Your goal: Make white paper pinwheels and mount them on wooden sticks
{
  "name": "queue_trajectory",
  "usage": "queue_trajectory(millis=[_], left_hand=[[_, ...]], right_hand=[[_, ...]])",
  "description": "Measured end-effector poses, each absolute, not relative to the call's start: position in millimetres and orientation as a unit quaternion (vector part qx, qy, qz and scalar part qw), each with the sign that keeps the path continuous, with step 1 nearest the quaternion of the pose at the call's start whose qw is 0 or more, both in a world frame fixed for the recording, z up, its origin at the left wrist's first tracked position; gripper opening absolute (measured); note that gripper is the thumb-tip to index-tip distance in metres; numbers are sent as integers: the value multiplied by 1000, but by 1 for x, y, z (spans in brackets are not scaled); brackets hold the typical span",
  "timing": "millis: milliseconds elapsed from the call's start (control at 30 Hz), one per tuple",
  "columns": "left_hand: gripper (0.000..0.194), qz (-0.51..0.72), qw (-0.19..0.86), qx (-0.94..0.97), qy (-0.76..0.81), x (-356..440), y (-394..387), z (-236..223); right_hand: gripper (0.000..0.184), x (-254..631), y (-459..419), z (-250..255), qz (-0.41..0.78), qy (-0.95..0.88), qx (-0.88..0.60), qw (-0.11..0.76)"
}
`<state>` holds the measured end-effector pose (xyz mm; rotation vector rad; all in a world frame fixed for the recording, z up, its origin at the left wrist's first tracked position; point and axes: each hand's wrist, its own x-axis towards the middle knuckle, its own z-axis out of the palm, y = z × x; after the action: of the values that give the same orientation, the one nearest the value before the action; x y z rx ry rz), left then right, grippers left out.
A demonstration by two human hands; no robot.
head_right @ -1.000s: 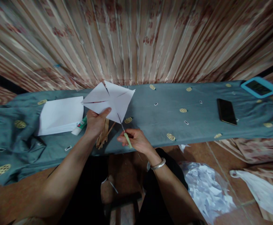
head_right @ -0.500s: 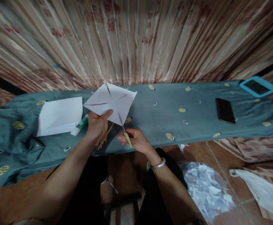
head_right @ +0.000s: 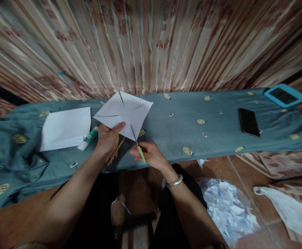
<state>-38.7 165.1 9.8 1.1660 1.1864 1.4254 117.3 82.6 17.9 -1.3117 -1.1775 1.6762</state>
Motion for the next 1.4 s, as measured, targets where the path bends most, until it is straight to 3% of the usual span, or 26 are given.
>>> queue_trajectory(millis=[1400], left_hand=[[24, 570, 478, 481, 464, -34, 159, 4]], right_hand=[[47, 121, 84, 16, 627, -450, -520, 367]])
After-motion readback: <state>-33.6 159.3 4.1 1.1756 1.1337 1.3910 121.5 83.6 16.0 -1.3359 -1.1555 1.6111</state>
